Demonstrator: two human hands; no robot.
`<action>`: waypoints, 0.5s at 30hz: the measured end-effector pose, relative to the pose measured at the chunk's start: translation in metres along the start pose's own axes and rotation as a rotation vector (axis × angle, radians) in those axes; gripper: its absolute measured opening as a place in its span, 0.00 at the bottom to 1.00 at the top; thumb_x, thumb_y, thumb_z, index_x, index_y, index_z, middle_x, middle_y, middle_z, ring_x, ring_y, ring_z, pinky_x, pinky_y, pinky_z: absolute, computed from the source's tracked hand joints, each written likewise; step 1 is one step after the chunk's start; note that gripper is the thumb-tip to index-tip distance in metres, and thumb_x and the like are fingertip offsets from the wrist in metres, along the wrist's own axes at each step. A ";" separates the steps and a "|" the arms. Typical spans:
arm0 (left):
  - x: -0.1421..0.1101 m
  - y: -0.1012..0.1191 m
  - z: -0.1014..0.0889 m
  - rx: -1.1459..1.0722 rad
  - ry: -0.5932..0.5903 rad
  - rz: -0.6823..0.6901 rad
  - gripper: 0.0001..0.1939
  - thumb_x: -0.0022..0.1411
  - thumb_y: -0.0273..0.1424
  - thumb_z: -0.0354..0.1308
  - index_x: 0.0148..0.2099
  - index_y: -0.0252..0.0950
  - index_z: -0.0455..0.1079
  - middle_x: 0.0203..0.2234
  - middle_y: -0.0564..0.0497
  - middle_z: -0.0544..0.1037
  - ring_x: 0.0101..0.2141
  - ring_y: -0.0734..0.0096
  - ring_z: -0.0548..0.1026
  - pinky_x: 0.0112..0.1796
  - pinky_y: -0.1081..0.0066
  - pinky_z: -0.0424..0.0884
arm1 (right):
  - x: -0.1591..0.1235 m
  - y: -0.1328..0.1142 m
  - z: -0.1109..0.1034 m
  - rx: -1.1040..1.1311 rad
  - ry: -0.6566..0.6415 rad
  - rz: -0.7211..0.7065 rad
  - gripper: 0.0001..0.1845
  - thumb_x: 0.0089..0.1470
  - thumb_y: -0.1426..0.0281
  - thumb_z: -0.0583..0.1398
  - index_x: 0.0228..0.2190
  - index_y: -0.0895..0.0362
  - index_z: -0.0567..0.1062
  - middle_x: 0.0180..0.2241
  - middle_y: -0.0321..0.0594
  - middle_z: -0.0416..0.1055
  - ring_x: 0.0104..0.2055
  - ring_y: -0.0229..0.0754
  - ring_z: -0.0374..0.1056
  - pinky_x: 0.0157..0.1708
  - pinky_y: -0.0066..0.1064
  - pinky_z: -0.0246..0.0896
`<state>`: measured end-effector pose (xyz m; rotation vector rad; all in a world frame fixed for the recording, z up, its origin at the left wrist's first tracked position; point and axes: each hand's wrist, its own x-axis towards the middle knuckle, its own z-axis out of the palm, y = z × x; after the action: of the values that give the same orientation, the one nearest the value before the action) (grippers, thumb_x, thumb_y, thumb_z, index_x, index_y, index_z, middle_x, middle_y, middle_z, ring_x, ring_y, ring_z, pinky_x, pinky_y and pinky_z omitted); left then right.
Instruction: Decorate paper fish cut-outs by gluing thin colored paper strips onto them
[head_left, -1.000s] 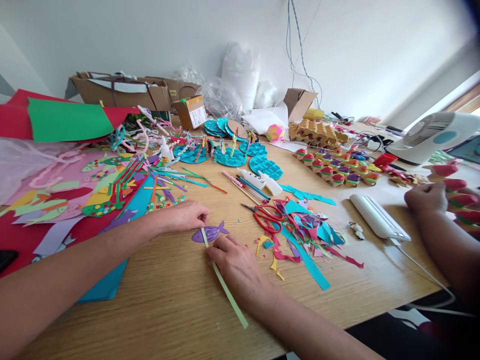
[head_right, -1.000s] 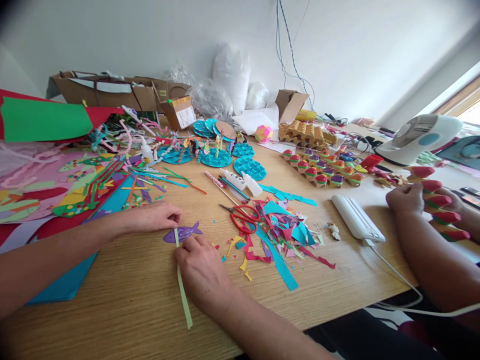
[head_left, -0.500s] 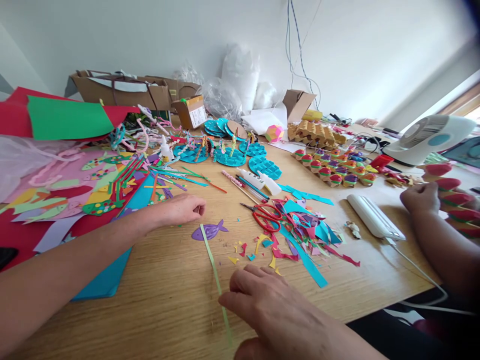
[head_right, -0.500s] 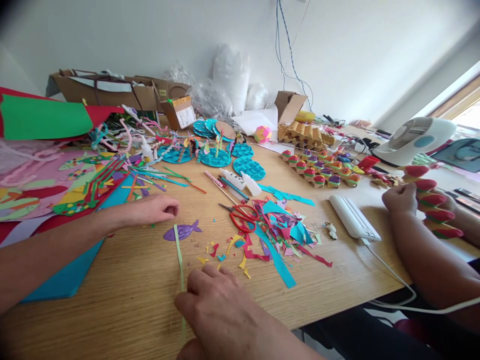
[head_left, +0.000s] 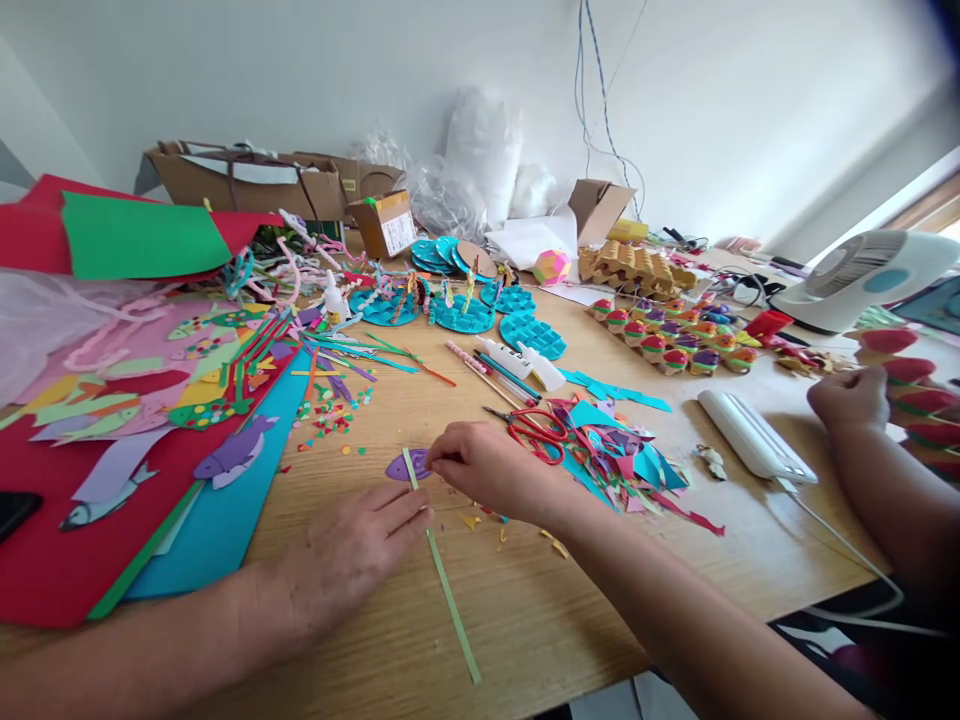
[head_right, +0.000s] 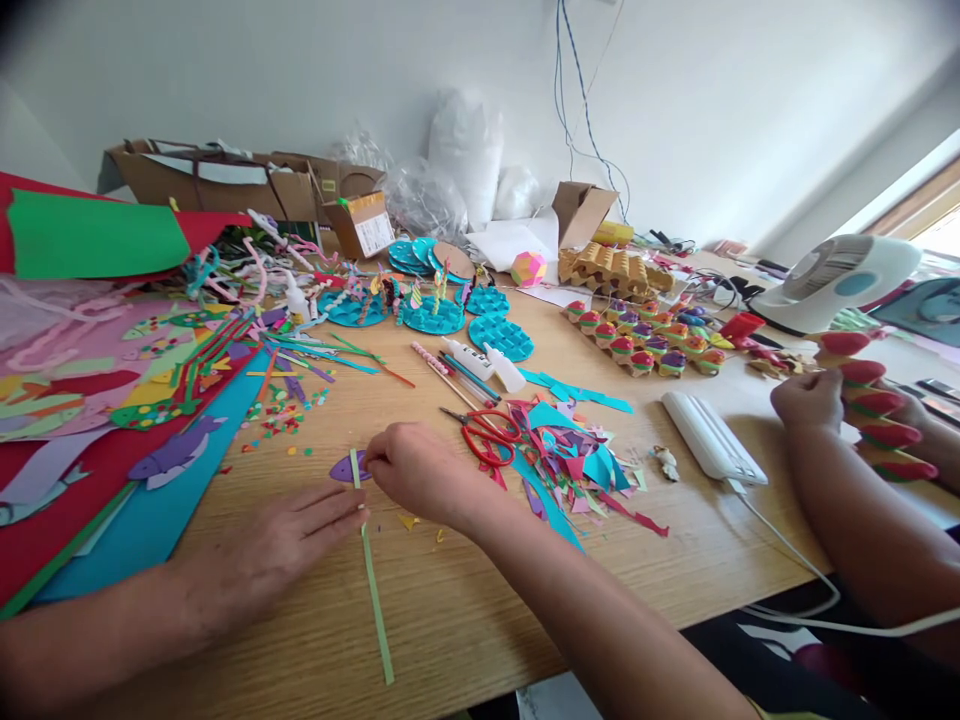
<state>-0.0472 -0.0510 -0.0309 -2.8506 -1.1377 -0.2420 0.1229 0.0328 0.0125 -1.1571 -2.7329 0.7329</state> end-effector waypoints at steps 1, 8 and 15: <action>-0.002 0.002 0.004 0.023 0.023 0.003 0.19 0.62 0.19 0.37 0.48 0.36 0.64 0.45 0.49 0.73 0.46 0.67 0.68 0.44 0.69 0.66 | 0.005 -0.001 0.002 -0.008 -0.019 0.002 0.14 0.50 0.75 0.53 0.32 0.56 0.78 0.32 0.38 0.75 0.33 0.36 0.67 0.31 0.23 0.54; -0.006 0.004 0.010 0.061 0.046 0.039 0.19 0.62 0.18 0.38 0.48 0.33 0.65 0.43 0.47 0.74 0.44 0.67 0.69 0.43 0.68 0.66 | 0.022 -0.010 0.009 -0.111 -0.128 0.033 0.15 0.49 0.73 0.52 0.33 0.56 0.78 0.32 0.39 0.76 0.33 0.38 0.68 0.28 0.25 0.53; -0.006 0.004 0.008 0.086 0.048 0.049 0.18 0.62 0.18 0.40 0.48 0.32 0.65 0.42 0.47 0.75 0.42 0.66 0.70 0.41 0.68 0.65 | 0.027 -0.011 0.013 -0.164 -0.167 0.065 0.16 0.47 0.73 0.52 0.33 0.55 0.78 0.33 0.40 0.76 0.34 0.39 0.69 0.29 0.26 0.54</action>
<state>-0.0477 -0.0570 -0.0400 -2.7782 -1.0412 -0.2516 0.0929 0.0400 0.0036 -1.2775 -2.9544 0.6514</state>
